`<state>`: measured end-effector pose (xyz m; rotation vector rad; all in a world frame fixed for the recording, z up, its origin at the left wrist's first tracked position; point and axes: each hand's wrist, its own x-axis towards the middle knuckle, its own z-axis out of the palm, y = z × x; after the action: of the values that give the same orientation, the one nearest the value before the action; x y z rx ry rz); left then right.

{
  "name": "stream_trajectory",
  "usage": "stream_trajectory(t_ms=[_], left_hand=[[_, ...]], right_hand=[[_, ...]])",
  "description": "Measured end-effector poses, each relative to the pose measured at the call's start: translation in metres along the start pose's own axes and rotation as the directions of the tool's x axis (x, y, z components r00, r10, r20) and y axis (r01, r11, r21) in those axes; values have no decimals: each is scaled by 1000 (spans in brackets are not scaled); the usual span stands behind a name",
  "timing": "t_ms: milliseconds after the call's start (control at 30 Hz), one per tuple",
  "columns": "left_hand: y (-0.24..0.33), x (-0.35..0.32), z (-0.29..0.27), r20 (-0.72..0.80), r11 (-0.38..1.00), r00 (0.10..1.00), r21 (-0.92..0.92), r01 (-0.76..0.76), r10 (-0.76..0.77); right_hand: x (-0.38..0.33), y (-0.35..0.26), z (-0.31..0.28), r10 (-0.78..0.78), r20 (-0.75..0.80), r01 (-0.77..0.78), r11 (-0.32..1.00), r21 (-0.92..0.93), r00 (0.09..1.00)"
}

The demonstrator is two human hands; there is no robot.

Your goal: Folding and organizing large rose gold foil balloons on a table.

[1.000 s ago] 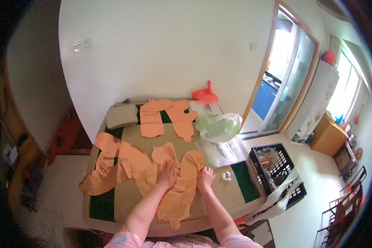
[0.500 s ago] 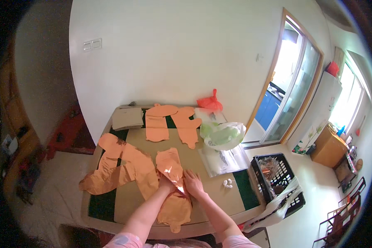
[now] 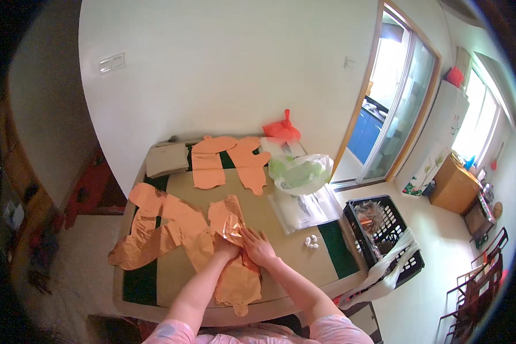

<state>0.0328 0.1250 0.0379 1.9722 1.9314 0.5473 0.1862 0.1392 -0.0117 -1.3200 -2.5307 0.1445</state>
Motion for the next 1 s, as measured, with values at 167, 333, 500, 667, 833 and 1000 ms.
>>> stream_trajectory(t_ms=[167,333,500,667,833,1000], left_hand=[[-39,25,29,-405,757,879,-648,-82,-251],[-24,0,0,-622,890,771,-264,-372,138],[-33,-29,44,-181,965,949,80,-248,259],[-44,-39,50,-174,954,943,159,-256,282],[-45,-38,56,-168,957,950,171,-235,263],[-49,-40,58,-174,964,955,164,-211,238]], right_hand=[[2,1,6,-14,6,14,998,58,1000],[2,-3,-4,0,6,-1,998,61,1000],[5,-2,4,-16,-24,17,998,55,1000],[6,-3,2,7,-32,-5,997,72,999],[5,-6,-8,31,8,-32,992,126,999],[-30,-5,-20,-63,32,46,922,383,998]])
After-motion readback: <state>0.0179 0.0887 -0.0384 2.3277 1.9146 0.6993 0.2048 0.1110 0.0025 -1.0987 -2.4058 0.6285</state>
